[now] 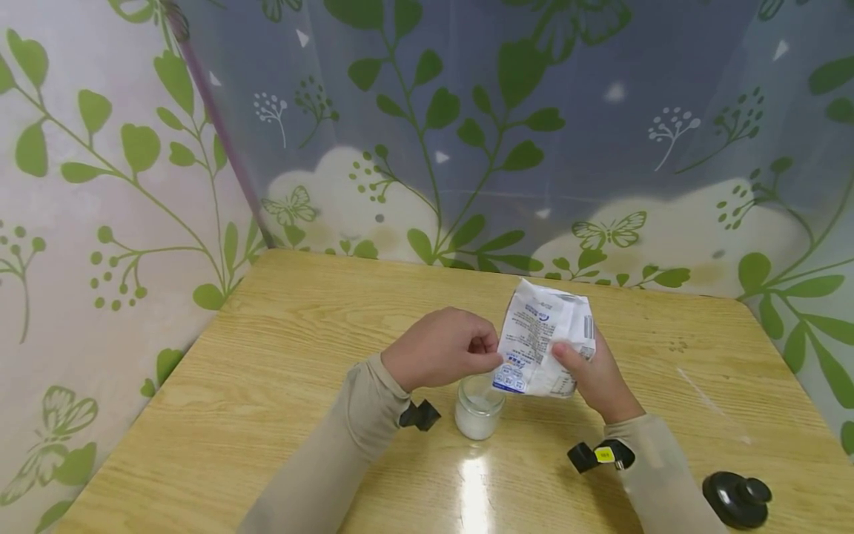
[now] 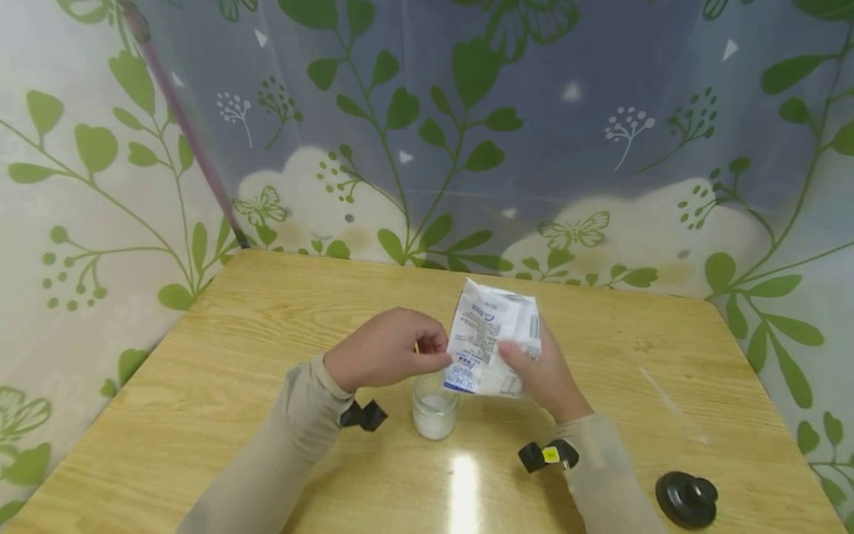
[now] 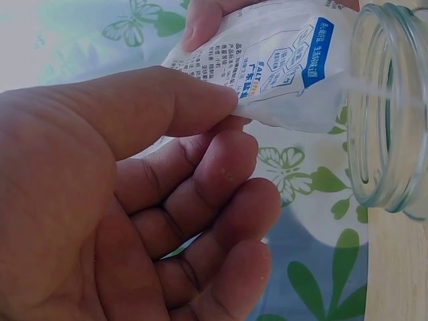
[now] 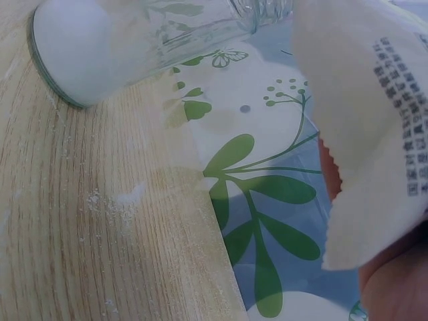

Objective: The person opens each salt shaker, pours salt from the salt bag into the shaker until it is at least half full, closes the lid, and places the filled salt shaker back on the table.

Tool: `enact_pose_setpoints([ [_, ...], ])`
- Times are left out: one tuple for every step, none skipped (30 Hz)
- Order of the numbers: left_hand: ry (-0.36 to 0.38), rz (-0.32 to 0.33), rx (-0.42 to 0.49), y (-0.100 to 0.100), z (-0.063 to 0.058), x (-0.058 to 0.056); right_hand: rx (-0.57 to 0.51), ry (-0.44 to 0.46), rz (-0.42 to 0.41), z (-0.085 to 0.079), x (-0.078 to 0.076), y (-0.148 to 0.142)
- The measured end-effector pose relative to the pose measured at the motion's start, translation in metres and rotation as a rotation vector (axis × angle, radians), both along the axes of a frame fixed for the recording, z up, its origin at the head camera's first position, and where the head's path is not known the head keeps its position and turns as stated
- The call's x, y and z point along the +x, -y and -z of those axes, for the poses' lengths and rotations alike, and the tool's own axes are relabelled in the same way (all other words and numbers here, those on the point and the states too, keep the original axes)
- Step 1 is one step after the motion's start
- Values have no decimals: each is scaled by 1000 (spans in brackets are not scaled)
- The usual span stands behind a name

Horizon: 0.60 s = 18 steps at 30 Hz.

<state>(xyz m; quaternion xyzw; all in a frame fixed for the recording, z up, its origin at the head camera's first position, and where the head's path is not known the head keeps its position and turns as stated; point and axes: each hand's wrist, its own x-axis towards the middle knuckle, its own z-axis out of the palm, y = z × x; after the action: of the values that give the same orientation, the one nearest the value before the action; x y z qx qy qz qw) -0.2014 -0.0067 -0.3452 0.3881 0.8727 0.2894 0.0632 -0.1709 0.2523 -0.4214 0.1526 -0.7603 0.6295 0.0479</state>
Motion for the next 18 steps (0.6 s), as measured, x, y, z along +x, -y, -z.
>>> enact_pose_setpoints([
  [2, 0, 1, 0, 0, 0, -4, -2, -4, 0, 0, 0],
  [3, 0, 1, 0, 0, 0, -7, -4, -6, -1, 0, 0],
  [4, 0, 1, 0, 0, 0, -11, -8, -10, -1, 0, 0],
  [4, 1, 0, 0, 0, 0, -13, -12, -12, -1, 0, 0],
  [4, 1, 0, 0, 0, 0, -13, -16, -14, -2, 0, 0],
  [3, 1, -1, 0, 0, 0, -15, -19, -16, -2, 0, 0],
  [1, 1, -2, 0, 0, 0, -17, -22, -18, -2, 0, 0],
  [0, 1, -2, 0, 0, -1, -16, -22, -18, -2, 0, 1],
  [-2, 2, -3, 0, 0, -1, -13, -22, -17, -2, 0, 1],
  [-3, 2, -4, 0, 0, -1, -10, -20, -15, -3, 0, 1],
  [-3, 2, -4, 0, 0, -1, -6, -16, -13, -3, 0, 1],
  [-3, 2, -4, 0, 1, -1, -3, -13, -11, -3, 0, 1],
  [-2, 2, -4, 0, 1, -1, -2, -10, -9, -3, 0, 1],
  [-2, 2, -4, 0, 1, -1, 1, -8, -7, -3, 1, 1],
  [-1, 2, -4, 0, 0, -1, 2, -6, -6, -2, 0, 1],
  [1, 2, -3, 0, 0, 0, 1, -6, -7, -2, 0, 1],
  [2, 1, -3, 0, 0, 0, -1, -6, -9, -2, 0, 1],
  [2, 2, -4, 0, 0, 0, -2, -8, -12, -2, 0, 1],
])
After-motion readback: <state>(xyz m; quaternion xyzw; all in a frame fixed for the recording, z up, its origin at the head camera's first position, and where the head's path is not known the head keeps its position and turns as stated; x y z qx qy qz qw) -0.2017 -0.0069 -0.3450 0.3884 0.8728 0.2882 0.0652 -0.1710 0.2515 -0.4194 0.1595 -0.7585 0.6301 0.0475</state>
